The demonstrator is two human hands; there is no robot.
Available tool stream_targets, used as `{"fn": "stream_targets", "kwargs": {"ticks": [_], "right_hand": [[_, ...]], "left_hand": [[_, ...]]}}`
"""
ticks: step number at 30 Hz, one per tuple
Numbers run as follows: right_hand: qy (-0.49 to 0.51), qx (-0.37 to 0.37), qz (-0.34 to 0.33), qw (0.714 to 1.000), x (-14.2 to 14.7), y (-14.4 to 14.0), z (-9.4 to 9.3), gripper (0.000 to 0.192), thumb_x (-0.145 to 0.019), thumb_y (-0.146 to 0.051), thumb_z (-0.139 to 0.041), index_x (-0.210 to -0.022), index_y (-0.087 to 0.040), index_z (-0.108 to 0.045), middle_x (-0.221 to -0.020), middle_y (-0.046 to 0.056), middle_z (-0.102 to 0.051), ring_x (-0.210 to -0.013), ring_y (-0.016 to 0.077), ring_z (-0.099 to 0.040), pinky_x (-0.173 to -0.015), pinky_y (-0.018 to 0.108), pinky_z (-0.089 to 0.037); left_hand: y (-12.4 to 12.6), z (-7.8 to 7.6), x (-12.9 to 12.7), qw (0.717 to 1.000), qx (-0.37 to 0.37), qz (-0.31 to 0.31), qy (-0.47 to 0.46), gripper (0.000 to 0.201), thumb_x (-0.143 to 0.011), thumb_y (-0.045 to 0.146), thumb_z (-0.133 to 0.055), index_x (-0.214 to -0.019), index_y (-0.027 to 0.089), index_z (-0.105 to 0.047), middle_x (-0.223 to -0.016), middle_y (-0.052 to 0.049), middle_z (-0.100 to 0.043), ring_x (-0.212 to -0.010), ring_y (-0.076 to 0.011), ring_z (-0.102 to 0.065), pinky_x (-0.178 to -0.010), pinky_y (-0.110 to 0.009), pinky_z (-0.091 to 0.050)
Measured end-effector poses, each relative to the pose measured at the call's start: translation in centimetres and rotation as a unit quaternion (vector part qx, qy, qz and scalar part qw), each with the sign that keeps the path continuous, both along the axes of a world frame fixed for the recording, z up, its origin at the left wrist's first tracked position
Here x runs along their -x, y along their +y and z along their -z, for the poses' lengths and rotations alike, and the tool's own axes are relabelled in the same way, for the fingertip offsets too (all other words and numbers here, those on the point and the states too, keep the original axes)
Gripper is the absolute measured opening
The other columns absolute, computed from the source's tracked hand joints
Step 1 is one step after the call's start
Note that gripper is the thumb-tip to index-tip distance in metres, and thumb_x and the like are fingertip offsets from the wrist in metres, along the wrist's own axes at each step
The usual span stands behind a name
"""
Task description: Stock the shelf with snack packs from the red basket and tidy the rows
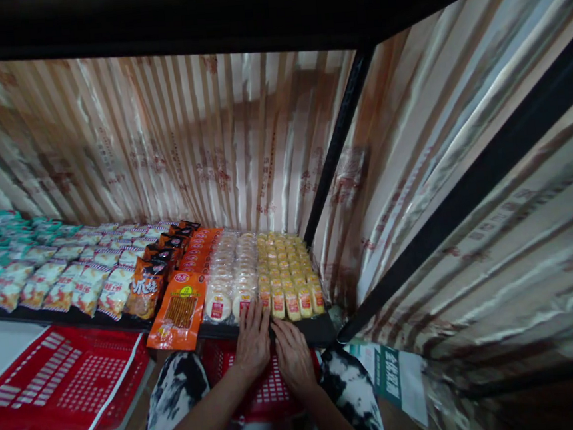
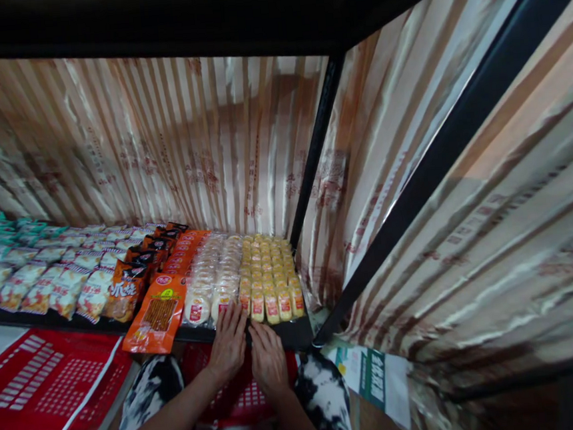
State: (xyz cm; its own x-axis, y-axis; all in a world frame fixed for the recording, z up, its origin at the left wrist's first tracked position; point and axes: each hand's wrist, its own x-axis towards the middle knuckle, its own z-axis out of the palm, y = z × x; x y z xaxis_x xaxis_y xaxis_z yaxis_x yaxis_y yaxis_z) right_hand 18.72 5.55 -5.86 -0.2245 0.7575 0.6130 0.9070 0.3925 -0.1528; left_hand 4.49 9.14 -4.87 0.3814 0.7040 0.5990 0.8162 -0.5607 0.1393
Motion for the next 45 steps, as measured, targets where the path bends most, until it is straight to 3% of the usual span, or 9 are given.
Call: {"fn": "stream_targets", "kwargs": {"ticks": [15, 20, 24, 31, 36, 45], "right_hand": [[0.020, -0.033, -0.015, 0.999, -0.6, 1.0, 1.1, 0.039, -0.089, -0.016, -0.036, -0.122, -0.014, -0.056, -0.124, 0.012, -0.059, -0.118, 0.0217, -0.051, -0.093, 0.038, -0.047], [0.054, -0.060, -0.043, 0.996, -0.6, 1.1, 1.2, 0.038, -0.089, -0.016, -0.036, -0.122, -0.010, -0.055, -0.122, 0.015, -0.059, -0.119, 0.0215, -0.050, -0.092, 0.040, -0.047], [0.082, -0.057, -0.019, 0.995, -0.5, 0.8, 0.8, 0.038, -0.089, -0.015, -0.035, -0.121, -0.011, -0.055, -0.121, 0.015, -0.060, -0.118, 0.0215, -0.050, -0.092, 0.040, -0.047], [0.097, -0.052, 0.062, 0.992, -1.2, -0.2, -0.9, 0.038, -0.086, -0.013, -0.036, -0.118, -0.011, -0.056, -0.131, 0.016, -0.050, -0.125, 0.0256, -0.040, -0.099, 0.046, -0.040], [0.099, -0.033, 0.104, 0.989, -1.2, -0.1, -0.4, 0.037, -0.087, -0.014, -0.037, -0.117, -0.012, -0.057, -0.127, 0.014, -0.053, -0.120, 0.0250, -0.044, -0.096, 0.045, -0.043], [0.117, -0.027, 0.060, 0.991, -1.1, 0.8, 0.8, 0.040, -0.087, -0.013, -0.036, -0.123, -0.009, -0.053, -0.130, 0.016, -0.051, -0.124, 0.0239, -0.041, -0.096, 0.043, -0.045]], "left_hand": [[0.0, 0.1, -0.7, 0.999, 0.002, 0.001, 0.039, 0.058, -0.081, 0.011, -0.038, -0.139, 0.011, -0.033, -0.147, -0.010, -0.031, -0.141, -0.0265, -0.008, -0.109, -0.049, -0.022], [0.2, -0.5, -1.0, 0.998, -0.015, 0.046, 0.046, 0.053, -0.086, 0.015, -0.037, -0.139, 0.014, -0.034, -0.148, -0.009, -0.031, -0.141, -0.0251, -0.008, -0.110, -0.049, -0.019], [0.5, -0.7, -1.5, 0.995, -0.032, 0.074, 0.052, 0.048, -0.089, 0.021, -0.038, -0.136, 0.015, -0.038, -0.148, -0.007, -0.031, -0.141, -0.0264, -0.009, -0.110, -0.049, -0.019], [0.4, -0.2, -1.9, 0.996, -0.029, 0.066, 0.055, 0.051, -0.086, 0.012, -0.036, -0.137, 0.014, -0.036, -0.146, -0.008, -0.034, -0.140, -0.0247, -0.012, -0.110, -0.052, -0.020], [0.4, 0.0, -2.0, 0.996, -0.022, 0.063, 0.051, 0.053, -0.084, 0.011, -0.037, -0.137, 0.014, -0.036, -0.146, -0.009, -0.034, -0.140, -0.0239, -0.012, -0.110, -0.052, -0.021], [0.5, -0.1, -2.0, 0.996, -0.026, 0.059, 0.065, 0.053, -0.084, 0.015, -0.038, -0.137, 0.016, -0.037, -0.147, -0.007, -0.033, -0.140, -0.0245, -0.015, -0.110, -0.051, -0.021]]}}
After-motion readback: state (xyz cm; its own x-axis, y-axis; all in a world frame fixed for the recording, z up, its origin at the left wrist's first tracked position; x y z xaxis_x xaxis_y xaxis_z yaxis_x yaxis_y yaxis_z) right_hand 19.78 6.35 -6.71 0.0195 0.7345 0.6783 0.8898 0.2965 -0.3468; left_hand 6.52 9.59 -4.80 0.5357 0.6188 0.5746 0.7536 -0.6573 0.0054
